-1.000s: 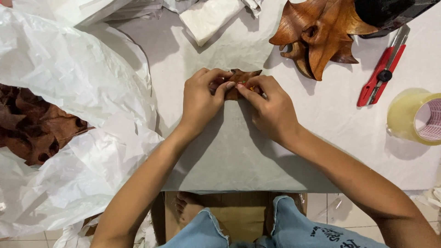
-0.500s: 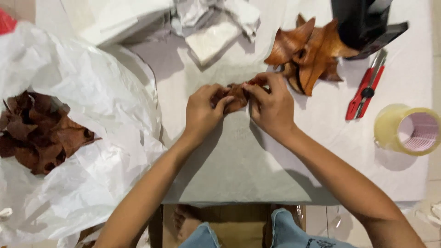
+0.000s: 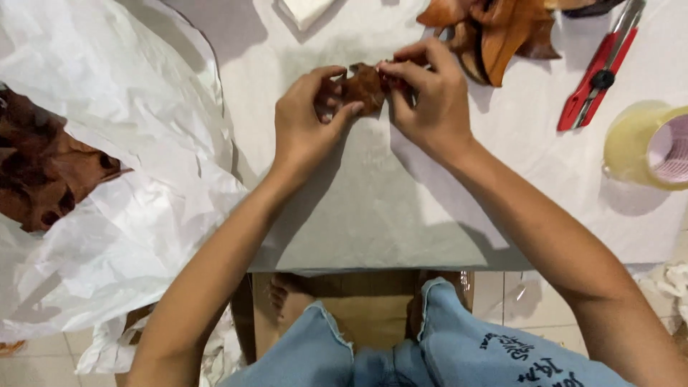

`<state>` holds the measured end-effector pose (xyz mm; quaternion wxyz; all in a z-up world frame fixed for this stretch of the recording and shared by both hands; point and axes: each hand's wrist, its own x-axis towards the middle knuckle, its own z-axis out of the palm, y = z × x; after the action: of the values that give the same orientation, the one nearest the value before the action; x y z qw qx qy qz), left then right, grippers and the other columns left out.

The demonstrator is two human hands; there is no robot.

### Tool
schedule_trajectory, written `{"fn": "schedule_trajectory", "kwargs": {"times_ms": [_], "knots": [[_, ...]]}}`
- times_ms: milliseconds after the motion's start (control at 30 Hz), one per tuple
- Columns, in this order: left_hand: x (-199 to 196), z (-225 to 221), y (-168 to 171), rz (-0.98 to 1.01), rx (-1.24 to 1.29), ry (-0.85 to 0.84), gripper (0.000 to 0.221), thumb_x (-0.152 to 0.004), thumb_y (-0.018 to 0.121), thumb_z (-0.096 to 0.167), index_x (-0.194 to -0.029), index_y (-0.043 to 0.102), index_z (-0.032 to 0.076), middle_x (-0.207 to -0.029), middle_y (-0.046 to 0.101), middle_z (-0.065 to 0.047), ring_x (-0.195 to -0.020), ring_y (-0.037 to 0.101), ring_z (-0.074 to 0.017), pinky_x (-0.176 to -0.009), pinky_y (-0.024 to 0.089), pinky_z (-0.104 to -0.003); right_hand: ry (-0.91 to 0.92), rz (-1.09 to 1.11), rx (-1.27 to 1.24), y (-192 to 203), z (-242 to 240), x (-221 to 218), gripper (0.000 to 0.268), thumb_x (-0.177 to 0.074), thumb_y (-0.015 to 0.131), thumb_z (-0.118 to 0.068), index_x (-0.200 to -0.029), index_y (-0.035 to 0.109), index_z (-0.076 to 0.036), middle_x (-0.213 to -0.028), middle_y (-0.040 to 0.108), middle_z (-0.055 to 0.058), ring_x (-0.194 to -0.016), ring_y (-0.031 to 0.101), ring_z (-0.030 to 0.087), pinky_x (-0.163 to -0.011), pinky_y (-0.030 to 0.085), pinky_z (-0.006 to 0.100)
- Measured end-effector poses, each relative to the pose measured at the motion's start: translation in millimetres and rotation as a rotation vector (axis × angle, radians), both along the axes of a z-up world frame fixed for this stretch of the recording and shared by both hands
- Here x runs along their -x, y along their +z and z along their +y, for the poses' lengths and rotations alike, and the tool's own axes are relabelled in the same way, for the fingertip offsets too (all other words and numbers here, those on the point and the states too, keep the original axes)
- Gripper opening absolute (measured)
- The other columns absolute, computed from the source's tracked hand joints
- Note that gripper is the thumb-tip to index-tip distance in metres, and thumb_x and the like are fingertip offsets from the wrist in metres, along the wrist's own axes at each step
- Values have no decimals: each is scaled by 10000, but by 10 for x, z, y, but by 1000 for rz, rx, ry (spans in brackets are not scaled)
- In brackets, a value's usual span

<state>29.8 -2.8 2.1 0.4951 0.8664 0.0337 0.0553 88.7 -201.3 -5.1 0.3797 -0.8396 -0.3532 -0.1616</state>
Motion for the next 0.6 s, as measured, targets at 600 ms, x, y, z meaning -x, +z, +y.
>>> {"fn": "schedule_trajectory", "kwargs": {"times_ms": [600], "knots": [[2,-18,-265,-189,-68,-16,389,-893,837,103,-1239,664,69,-1059,661,-71,-950,717,-209,-856,588,-295,74,-132,42,63,46,260,208,-967,663,138,-1124,756,39,-1072,718,193,-914,649,375,-763,520,448]]}}
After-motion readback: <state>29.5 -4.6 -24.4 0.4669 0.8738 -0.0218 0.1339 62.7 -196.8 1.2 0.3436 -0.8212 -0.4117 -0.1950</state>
